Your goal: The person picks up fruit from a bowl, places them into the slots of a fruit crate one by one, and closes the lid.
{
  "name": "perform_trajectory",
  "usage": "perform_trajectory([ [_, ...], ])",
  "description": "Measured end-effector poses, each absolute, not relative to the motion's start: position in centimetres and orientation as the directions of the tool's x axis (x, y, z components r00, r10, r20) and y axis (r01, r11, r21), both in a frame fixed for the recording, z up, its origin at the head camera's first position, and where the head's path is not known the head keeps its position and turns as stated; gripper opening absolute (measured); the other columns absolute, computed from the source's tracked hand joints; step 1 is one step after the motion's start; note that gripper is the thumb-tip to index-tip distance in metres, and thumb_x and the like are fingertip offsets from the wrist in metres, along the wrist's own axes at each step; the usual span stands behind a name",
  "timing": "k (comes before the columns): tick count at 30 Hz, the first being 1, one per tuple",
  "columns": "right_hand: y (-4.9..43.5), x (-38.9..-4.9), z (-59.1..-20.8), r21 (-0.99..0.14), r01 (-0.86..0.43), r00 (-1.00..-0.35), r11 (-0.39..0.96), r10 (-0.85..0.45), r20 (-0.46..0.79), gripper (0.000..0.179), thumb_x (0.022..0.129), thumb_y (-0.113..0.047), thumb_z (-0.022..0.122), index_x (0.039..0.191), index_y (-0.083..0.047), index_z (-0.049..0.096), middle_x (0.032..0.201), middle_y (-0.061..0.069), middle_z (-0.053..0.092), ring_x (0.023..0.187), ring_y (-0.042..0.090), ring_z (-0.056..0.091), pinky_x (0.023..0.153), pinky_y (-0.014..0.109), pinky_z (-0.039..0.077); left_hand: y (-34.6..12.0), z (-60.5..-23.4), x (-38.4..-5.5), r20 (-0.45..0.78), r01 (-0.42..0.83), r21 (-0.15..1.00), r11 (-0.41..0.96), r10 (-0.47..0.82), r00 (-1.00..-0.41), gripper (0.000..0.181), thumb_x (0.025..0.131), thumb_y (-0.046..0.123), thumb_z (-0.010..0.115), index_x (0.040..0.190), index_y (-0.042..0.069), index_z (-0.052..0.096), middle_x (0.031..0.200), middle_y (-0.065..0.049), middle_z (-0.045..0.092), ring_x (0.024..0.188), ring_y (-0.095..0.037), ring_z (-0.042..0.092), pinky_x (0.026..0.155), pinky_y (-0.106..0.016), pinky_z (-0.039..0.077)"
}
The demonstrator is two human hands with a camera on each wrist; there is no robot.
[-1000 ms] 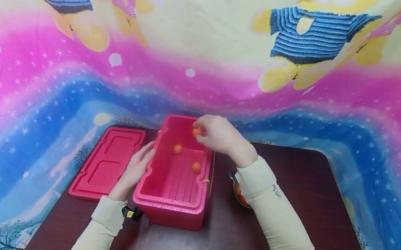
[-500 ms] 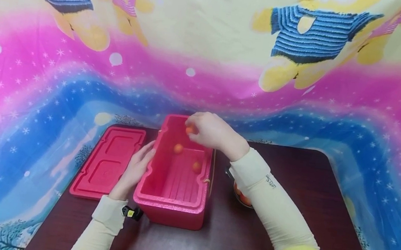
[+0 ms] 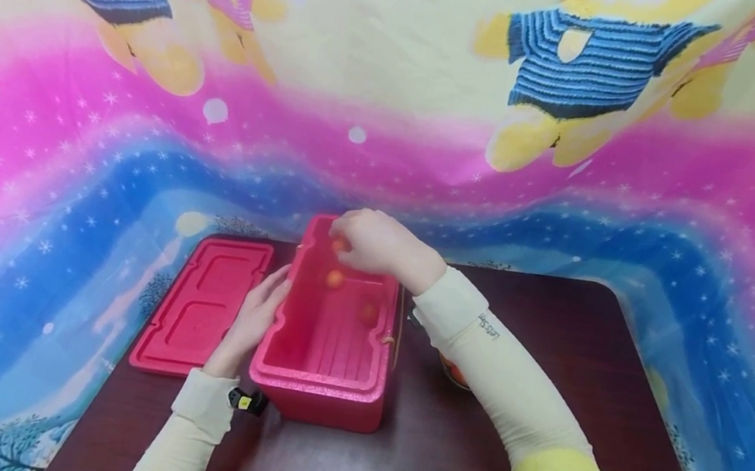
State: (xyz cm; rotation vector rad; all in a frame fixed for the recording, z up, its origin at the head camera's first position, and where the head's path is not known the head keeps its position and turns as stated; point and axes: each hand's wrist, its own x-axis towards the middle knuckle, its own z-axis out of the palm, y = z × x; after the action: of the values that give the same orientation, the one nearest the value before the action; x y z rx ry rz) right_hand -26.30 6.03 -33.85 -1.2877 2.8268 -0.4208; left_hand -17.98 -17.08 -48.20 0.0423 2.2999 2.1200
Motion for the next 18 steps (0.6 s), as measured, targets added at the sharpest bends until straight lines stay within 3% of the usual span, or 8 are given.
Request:
perform_trajectory([
  [18, 4.0, -26.5, -34.3, -0.143, -0.772, -0.628, 0.620, -0.778, 0.021, 0.046, 0.083, -0.030, 0.084, 0.123, -0.011, 0.070, 0.111, 0.005, 0.068, 0.096, 0.018, 0.065, 0.090, 0.036, 0.058, -17.0, -48.3, -18.0, 0.006, 0.008, 0.998, 0.069, 0.022, -1.000, 0.057, 0.106, 0.034, 0.053, 0.157, 0.012, 0.038, 0.150, -0.018, 0.049, 0.125, -0.034, 0.057, 0.101, -0.044, 0.052],
])
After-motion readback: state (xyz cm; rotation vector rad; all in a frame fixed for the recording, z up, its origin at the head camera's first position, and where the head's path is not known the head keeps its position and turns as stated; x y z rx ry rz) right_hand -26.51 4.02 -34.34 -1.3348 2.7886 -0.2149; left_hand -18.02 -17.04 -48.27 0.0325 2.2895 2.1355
